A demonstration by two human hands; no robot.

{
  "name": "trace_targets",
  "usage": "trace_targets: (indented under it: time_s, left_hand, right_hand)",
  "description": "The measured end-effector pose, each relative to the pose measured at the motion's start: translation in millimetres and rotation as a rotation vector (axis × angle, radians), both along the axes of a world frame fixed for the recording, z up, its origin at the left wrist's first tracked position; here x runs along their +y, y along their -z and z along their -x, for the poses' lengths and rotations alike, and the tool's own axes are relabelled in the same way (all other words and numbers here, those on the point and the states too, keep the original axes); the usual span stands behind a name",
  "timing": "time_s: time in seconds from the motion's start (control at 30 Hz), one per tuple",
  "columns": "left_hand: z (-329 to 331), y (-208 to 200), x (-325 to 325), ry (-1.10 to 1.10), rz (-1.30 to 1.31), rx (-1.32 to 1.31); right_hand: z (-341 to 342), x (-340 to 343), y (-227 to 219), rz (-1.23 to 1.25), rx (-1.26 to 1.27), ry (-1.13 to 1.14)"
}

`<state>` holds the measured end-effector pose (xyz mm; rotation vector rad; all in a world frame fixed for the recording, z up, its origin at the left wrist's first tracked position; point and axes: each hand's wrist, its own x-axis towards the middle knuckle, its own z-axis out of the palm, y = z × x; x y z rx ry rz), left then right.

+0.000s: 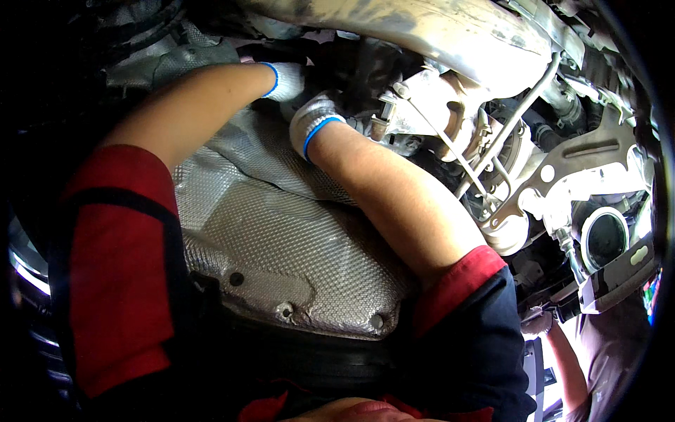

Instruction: The person positions an engine mount into its slot on the vehicle underbody and pushes it into place by hand.

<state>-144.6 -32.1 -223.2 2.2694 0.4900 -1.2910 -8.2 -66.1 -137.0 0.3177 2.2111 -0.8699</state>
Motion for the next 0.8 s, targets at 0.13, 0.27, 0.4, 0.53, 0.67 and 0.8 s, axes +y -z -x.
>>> trace_targets:
  time_s: [0.13, 0.27, 0.4, 0.53, 0.67, 0.8]
  left_hand:
    - [-15, -10, 2, -0.343, 0.049, 0.118]
    - [-18, -16, 7, -0.576, 0.042, 0.226]
    - [-39, -41, 21, -0.304, 0.092, 0.240]
    - [-31, -25, 26, -0.009, 0.133, 0.263]
    - [-15, -2, 14, -0.074, 0.147, 0.127]
    - [-54, -57, 29, -0.493, 0.132, -0.029]
  right_hand:
    - [0, -2, 2, 0.014, -0.010, 0.002]
    - [-4, 4, -13, -0.037, 0.047, -0.086]
    - [-10, 3, -19, -0.108, 0.040, -0.066]
    - [-11, 4, -27, -0.092, 0.076, -0.002]
    - [-13, 6, -62, -0.013, 0.089, 0.089]
    - [-43, 16, -119, 0.077, 0.011, 0.128]
